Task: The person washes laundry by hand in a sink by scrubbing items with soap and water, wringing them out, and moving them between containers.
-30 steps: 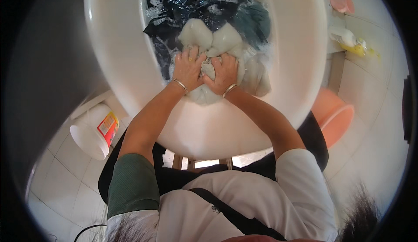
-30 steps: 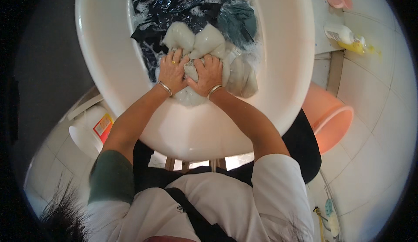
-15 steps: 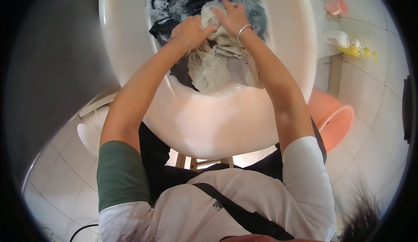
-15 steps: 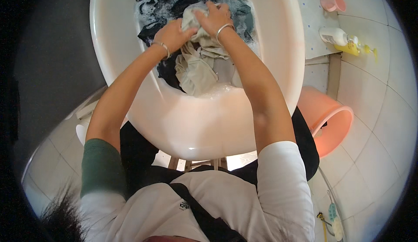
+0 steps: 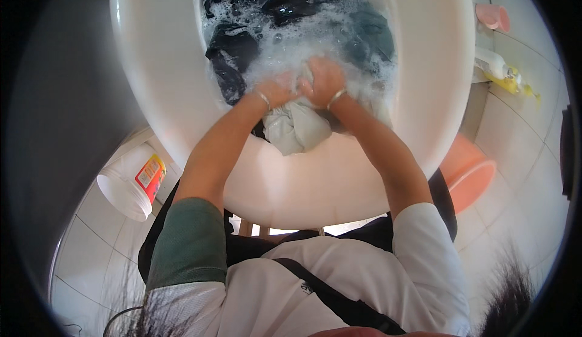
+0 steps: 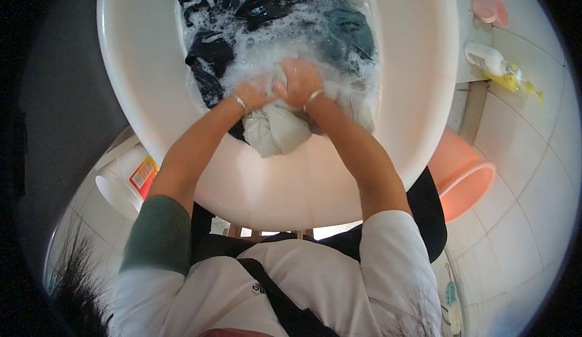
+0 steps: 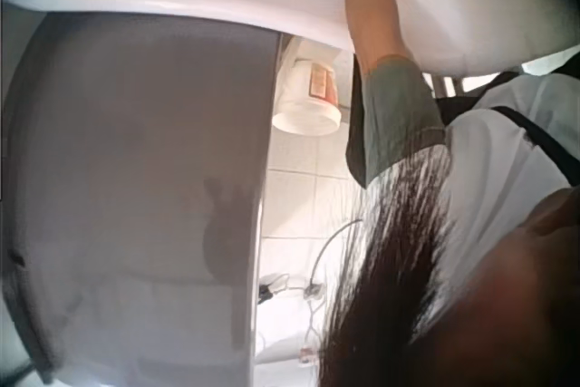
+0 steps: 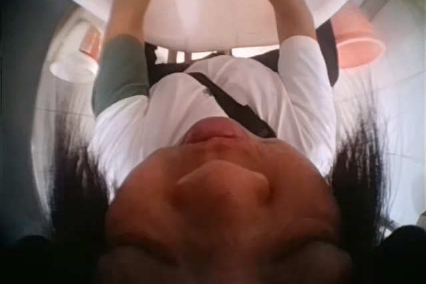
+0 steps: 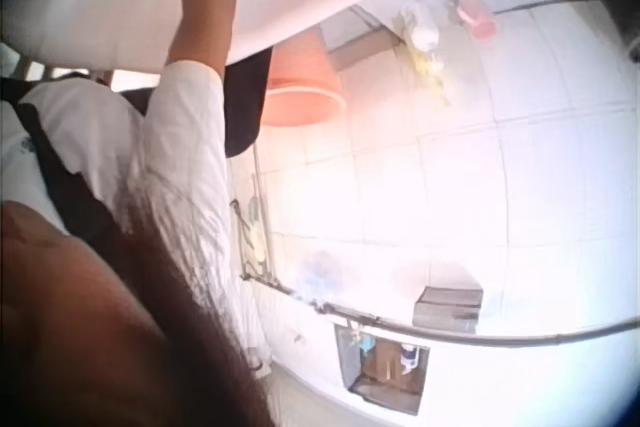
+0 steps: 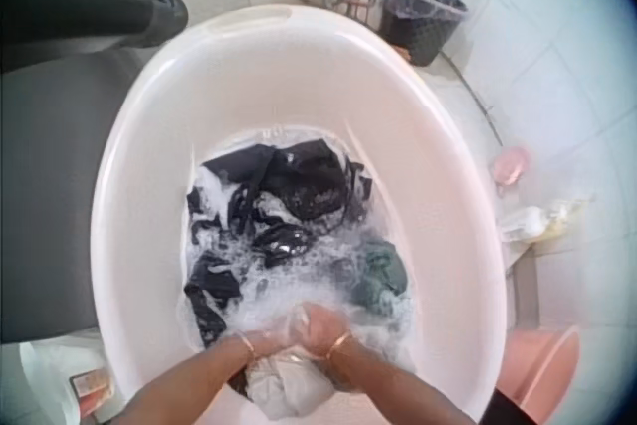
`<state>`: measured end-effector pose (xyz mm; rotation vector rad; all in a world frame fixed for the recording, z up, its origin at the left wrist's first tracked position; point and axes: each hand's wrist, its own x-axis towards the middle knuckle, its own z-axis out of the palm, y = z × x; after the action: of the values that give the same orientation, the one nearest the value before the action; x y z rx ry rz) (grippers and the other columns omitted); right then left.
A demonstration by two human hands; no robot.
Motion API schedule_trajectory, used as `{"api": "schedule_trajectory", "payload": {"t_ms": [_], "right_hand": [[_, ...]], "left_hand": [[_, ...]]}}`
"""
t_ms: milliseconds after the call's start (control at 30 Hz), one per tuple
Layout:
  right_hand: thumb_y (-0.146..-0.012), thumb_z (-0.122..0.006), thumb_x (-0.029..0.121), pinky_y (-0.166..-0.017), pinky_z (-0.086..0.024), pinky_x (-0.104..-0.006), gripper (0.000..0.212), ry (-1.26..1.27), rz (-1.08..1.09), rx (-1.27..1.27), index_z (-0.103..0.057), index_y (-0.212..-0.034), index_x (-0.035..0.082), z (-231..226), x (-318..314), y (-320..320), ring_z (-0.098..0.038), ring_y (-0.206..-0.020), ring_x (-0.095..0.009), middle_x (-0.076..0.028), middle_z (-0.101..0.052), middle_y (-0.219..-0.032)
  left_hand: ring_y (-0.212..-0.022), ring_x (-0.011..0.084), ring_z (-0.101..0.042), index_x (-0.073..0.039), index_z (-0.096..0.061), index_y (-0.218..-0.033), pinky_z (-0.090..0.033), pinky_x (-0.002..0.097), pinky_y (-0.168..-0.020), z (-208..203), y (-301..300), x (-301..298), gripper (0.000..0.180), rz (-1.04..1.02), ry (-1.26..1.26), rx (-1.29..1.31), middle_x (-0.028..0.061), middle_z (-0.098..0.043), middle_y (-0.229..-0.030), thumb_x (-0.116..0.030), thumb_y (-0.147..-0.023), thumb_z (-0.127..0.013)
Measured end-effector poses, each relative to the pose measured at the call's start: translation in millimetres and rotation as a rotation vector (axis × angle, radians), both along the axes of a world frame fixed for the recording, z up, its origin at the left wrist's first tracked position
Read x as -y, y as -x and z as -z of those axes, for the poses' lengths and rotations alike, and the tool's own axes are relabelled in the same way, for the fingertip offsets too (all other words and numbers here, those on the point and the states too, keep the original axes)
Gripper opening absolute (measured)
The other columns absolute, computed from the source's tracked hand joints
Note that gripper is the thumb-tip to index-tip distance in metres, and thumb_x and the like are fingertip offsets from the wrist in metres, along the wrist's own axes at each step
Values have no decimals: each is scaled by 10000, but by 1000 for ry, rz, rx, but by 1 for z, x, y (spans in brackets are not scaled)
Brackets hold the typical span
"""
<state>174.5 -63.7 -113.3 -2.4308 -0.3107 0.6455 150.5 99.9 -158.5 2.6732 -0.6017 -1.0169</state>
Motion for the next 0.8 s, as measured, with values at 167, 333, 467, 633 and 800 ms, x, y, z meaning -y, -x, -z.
{"api": "schedule_trajectory", "payload": {"t_ms": [167,333,467,633,800], "right_hand": [[-811,-360,306,-811,-403,-381,305,169,-356,-66,-553,-854,75,53,21,-92,-533,-905,-356,-224,-566,-875],[-744,-469,294,-803,-401,-376,285,-147,38,23,-586,-859,61,-14,15,-84,-520,-875,-360,-202,-563,-920],[-654,-552,219,-888,-313,-485,382,-152,-123,481,-494,-944,-22,-71,14,18,-388,-1049,-430,-251,-415,-1141],[-629,-541,233,-781,-357,-482,409,-6,-129,441,-482,-956,-5,-30,10,48,-416,-1011,-404,-215,-413,-1155],[-683,-451,299,-637,-414,-422,353,187,-267,-195,-576,-872,28,-32,2,-32,-552,-793,-335,-207,-586,-845]], "left_hand": [[-989,359,-499,-48,-402,-1216,-382,399,-866,-71,-121,12,659,-16,85,-320,206,-542,-1072,-525,-764,-431],[-1015,351,-469,-64,-414,-1188,-411,431,-817,-128,-83,17,580,-435,242,287,210,-464,-1153,-385,-732,-572],[-1077,371,-387,-68,-391,-1195,-366,434,-850,-123,8,23,594,-168,186,400,211,-292,-1286,-348,-710,-586],[-1105,337,-382,-58,-432,-1123,-383,416,-817,-73,36,27,524,-34,132,411,196,-342,-1250,-355,-708,-552],[-925,285,-540,-46,-493,-989,-422,405,-758,-58,-32,23,453,-85,91,-98,173,-565,-967,-427,-745,-483]]}}
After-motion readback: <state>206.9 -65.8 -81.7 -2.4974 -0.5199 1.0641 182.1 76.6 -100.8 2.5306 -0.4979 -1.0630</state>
